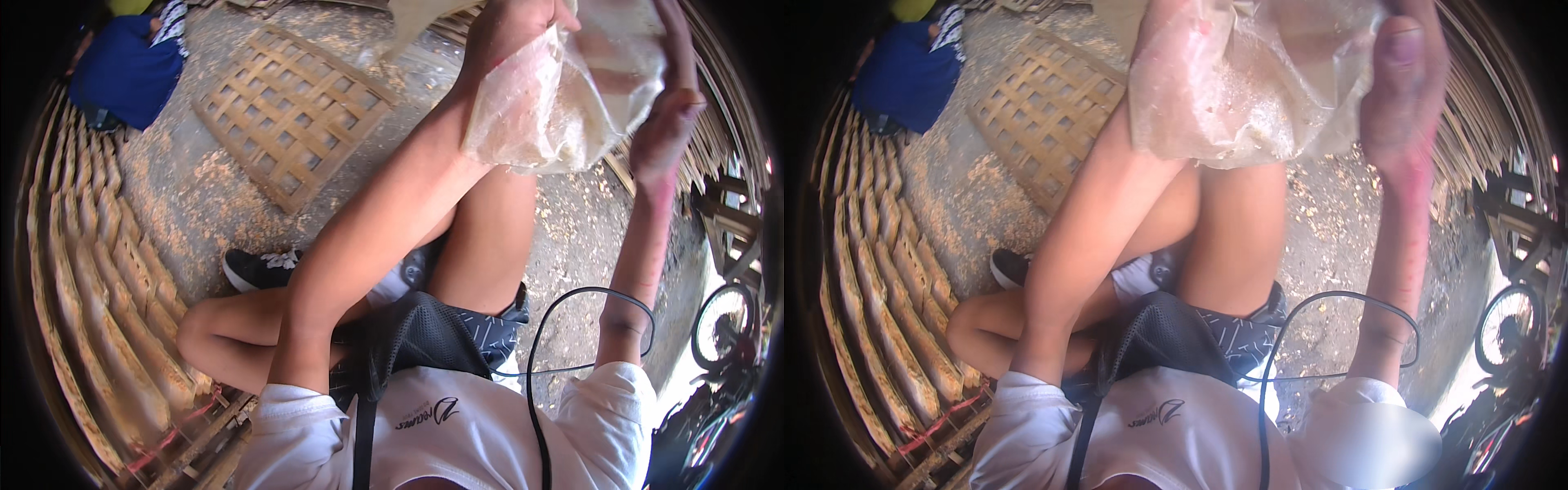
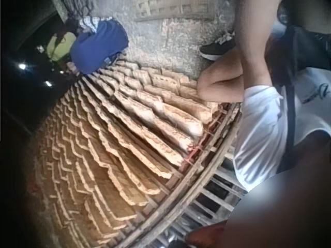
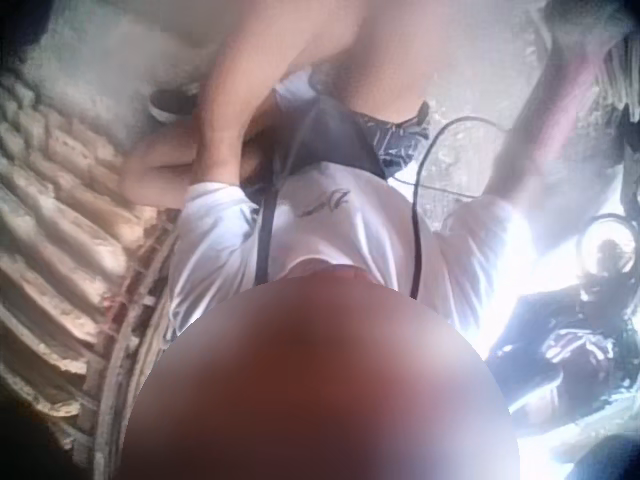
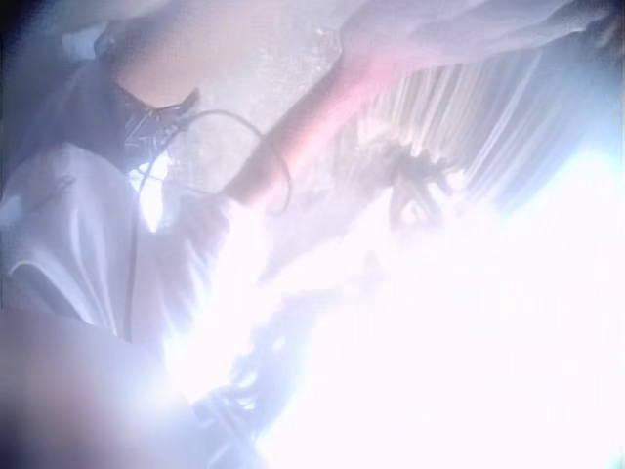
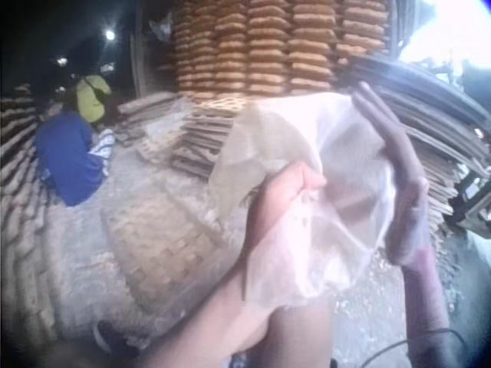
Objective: The person sits on the floor and assembles a wooden lattice by hand, fitting slats into a grid pattern. They then place a plastic sheet over the lattice and smooth it down.
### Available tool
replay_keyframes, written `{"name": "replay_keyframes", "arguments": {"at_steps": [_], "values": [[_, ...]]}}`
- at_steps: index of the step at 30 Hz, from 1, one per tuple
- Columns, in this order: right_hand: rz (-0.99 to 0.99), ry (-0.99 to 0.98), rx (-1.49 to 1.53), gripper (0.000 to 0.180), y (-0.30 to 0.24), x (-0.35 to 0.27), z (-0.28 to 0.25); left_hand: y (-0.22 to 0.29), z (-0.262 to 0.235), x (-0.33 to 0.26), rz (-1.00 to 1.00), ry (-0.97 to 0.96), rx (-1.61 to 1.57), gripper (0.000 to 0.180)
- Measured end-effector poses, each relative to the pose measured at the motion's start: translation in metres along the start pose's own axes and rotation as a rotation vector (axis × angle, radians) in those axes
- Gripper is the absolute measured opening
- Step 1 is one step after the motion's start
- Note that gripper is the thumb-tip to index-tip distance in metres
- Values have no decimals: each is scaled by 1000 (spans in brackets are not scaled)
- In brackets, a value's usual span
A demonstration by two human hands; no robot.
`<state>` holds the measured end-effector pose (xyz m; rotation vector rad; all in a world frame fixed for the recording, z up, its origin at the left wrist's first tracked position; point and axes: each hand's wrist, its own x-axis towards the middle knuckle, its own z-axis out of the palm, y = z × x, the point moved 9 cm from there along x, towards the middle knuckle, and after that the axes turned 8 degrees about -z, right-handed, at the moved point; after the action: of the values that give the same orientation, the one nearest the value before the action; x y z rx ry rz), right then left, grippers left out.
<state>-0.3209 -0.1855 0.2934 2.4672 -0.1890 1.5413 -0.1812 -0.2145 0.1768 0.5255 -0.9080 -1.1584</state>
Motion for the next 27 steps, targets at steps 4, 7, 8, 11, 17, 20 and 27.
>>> {"name": "replay_keyframes", "arguments": {"at_steps": [4,7,8,11,17,20,27], "values": [[172,-265,102,103,7,-19,-35,-1,29,-23,260,33,156,16],[324,-598,58,72,3,-77,1,-34,6,-59,-193,-268,-150,45],[382,-652,46,66,-2,-100,16,-46,-3,-73,-311,-293,-188,55],[608,-753,143,75,-11,-161,44,-82,-51,-108,-572,-12,-120,56],[794,-687,340,60,-14,-237,55,-93,-98,-157,-834,310,87,42],[1153,-859,259,61,16,-300,51,-88,-116,-167,-898,355,177,47],[868,-559,349,60,-4,-264,28,-56,-145,-177,-866,544,310,42]]}}
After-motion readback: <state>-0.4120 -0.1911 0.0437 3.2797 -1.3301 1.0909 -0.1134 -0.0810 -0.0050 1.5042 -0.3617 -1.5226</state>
